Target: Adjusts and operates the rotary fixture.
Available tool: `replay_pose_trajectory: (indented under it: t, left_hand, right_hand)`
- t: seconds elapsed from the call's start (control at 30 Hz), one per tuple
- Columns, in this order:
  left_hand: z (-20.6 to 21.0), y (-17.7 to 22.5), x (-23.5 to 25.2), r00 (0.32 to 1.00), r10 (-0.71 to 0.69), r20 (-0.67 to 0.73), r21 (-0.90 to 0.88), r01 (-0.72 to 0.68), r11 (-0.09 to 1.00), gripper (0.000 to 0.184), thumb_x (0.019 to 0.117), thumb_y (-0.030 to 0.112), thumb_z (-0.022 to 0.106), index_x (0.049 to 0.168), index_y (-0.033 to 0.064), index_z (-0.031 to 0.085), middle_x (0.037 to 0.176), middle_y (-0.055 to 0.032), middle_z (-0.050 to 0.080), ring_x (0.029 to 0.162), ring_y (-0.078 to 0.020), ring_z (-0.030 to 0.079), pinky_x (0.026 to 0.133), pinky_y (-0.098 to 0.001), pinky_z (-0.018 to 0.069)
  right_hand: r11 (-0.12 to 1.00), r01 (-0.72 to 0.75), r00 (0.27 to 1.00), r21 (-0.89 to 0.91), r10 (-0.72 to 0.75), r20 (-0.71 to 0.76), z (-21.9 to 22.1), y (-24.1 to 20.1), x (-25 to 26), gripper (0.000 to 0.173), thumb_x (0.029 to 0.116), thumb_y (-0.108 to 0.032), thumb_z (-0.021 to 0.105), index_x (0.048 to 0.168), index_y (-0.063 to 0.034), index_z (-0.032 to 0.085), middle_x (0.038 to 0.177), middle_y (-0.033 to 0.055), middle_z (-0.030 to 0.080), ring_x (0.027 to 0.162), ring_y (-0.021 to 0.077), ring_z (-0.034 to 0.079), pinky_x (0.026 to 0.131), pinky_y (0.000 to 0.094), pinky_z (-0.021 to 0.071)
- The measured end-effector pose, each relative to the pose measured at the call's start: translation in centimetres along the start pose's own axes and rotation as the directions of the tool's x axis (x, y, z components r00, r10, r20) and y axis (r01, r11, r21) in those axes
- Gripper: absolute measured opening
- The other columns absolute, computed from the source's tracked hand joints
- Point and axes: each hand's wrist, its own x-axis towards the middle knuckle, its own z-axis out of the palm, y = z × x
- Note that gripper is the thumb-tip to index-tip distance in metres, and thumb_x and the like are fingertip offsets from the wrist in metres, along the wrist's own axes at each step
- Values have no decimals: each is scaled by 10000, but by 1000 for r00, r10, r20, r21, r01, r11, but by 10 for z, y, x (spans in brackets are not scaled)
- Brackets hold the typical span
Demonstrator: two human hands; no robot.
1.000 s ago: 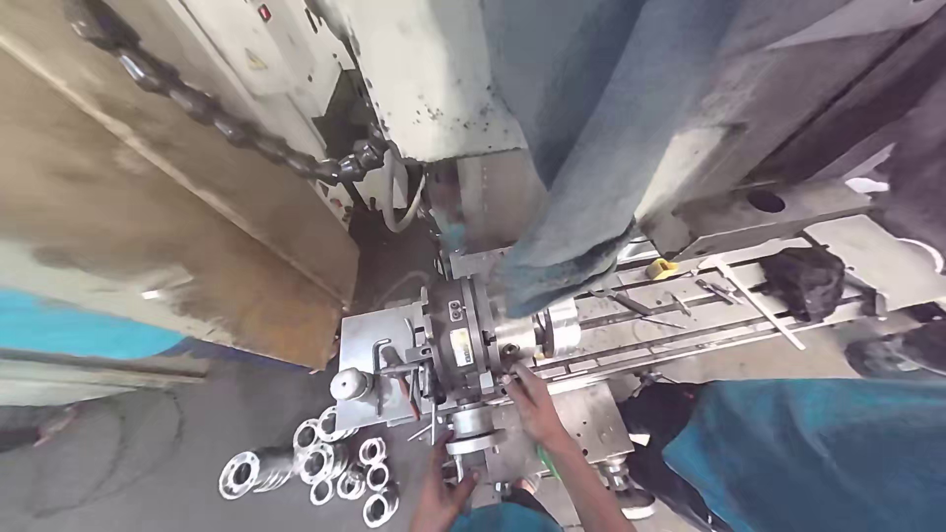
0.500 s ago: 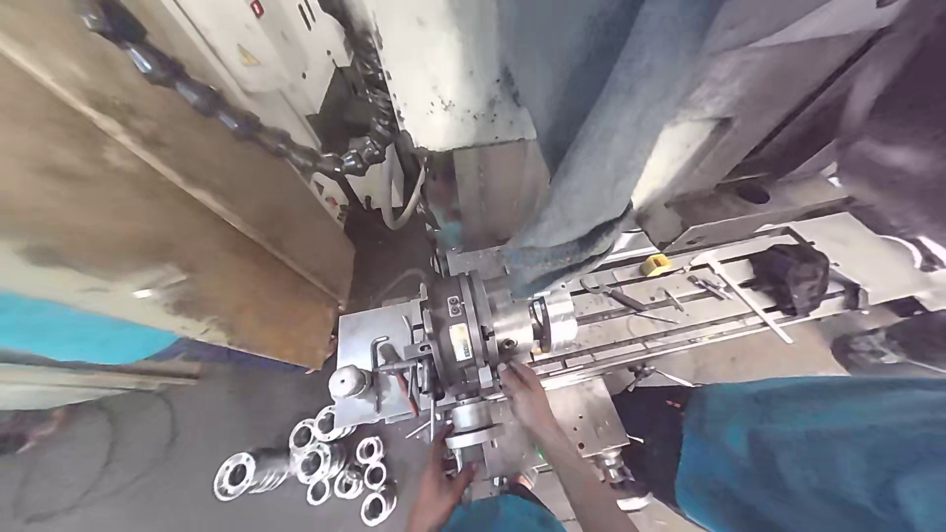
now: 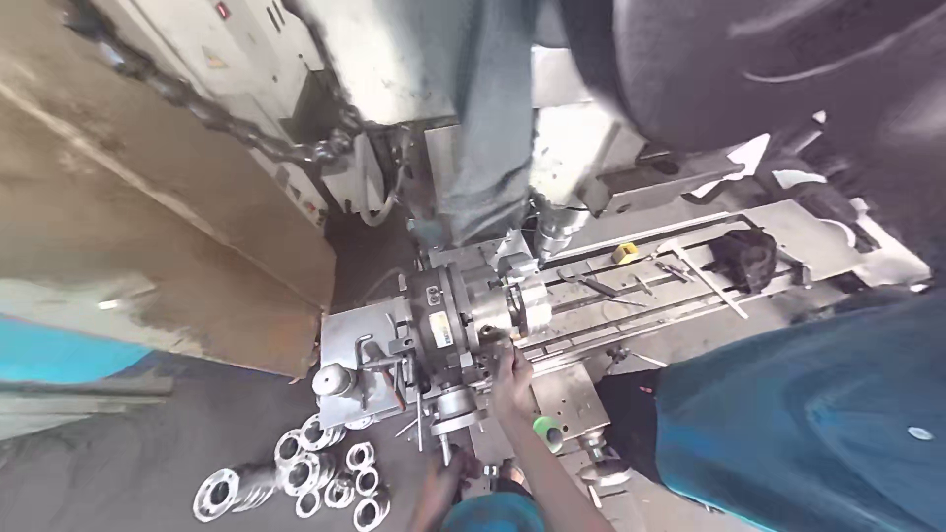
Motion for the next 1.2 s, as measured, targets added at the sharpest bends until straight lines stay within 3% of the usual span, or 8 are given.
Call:
replay_pose_trajectory:
  t: [0.13,0.33,0.47,0.63,0.83,0.93,1.07,1.2]
  left_hand:
    - [15,11,-8,994,-77,-82,-173,62,983,359,1101,175,379,924,-35,609,691,-65,687,625,-165,690,643,-340,616]
    - [60,-1,25,1000,-10,23,202,5,979,366,1079,253,480,881,-9,640,623,-51,646,508,-148,611,531,-328,553]
    - [49,-41,66,967,-206,-152,488,255,835,504,1038,367,577,1267,-81,609,1125,-276,679,1052,-394,673,959,-587,522]
    - [-13,-23,15,992,-50,-116,178,71,982,168,1003,152,570,979,-7,620,642,-3,561,505,-88,524,502,-279,494]
    - [63,-17,51,997,-73,9,216,69,974,201,1016,142,549,950,-37,612,686,-47,556,575,-131,538,559,-309,493]
    - [33,-44,59,973,-221,-64,329,230,916,366,1057,226,559,1203,-102,630,1000,-217,669,885,-276,628,835,-472,529]
    - [-7,-13,10,990,-118,-78,76,124,989,173,1011,116,530,1084,-33,581,701,-27,587,551,-113,575,542,-310,546]
    - [60,-6,41,988,-151,17,111,148,983,213,1037,89,508,1127,-92,573,750,-63,579,620,-118,556,617,-297,519]
  right_hand:
    - [995,37,996,91,-45,82,-45,-24,-10,326,1034,-186,486,763,-73,629,542,-93,486,450,-2,454,452,210,427]
    - [986,45,960,160,-88,267,-99,-40,-51,319,1029,-229,521,758,-105,634,577,-121,513,485,-50,446,463,162,401]
    - [991,-16,929,136,-35,368,-124,-20,-68,314,1018,-208,522,721,-129,584,548,-112,454,462,-32,410,450,177,373]
    - [995,-45,873,91,-5,488,-154,-11,-70,346,1030,-245,525,703,-138,555,537,-110,416,460,-16,399,450,194,358]
    - [994,-108,872,36,77,483,-162,-11,-69,332,1023,-253,508,712,-149,557,537,-115,401,452,-4,383,450,210,349]
    - [995,-93,866,36,63,496,-163,-15,-69,336,1022,-252,515,706,-147,553,537,-115,403,453,-5,383,449,209,348]
    - [993,-120,879,-4,108,464,-175,-15,-72,287,1017,-236,520,771,-123,616,563,-111,460,471,-7,423,461,206,387]
    - [983,-180,879,-33,176,444,-183,-7,-70,279,1017,-265,517,795,-140,631,557,-119,451,449,-5,399,436,204,361]
